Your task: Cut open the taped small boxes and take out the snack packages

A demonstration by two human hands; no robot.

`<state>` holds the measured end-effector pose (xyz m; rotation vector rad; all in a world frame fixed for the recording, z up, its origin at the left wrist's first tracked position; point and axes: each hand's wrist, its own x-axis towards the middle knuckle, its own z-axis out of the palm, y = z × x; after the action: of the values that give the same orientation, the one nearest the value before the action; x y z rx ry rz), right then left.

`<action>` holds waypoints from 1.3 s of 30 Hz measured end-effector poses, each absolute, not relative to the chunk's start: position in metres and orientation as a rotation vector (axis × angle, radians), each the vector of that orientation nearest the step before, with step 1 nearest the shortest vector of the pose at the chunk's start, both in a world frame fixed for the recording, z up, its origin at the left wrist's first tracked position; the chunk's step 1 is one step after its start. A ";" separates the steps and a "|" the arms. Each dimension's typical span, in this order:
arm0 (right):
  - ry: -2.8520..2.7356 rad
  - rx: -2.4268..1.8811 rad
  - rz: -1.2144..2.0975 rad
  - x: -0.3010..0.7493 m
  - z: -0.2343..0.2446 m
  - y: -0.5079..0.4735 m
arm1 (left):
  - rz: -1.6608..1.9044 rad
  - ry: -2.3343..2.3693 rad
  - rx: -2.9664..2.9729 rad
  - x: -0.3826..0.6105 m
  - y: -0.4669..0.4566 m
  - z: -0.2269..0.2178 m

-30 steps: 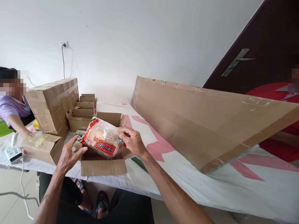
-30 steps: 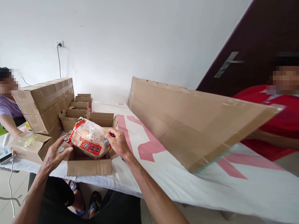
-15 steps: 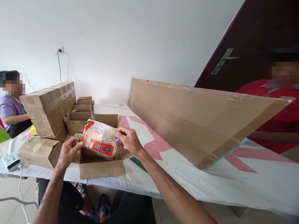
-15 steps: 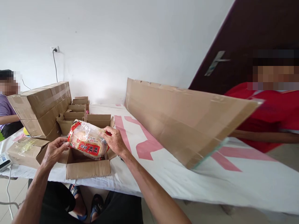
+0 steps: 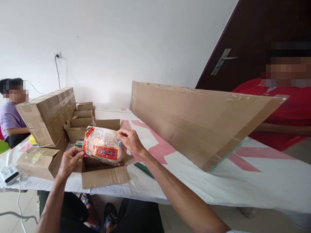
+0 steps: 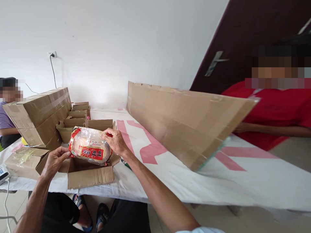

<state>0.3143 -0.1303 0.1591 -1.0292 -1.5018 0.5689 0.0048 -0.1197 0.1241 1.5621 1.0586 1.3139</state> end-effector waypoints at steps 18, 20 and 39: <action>-1.763 -0.897 0.564 0.328 0.189 -0.115 | 1.175 1.188 1.883 0.000 -0.125 0.143; -1.874 -0.865 0.543 0.324 0.196 -0.115 | 1.260 1.230 1.955 0.001 -0.123 0.158; -1.336 -0.951 0.112 0.288 0.151 -0.111 | 1.566 1.122 1.648 0.029 -0.097 0.151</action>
<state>0.2876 -0.1109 0.1506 -0.9507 -1.3356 0.1120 0.0295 -0.0970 0.1507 1.6480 1.1217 1.5655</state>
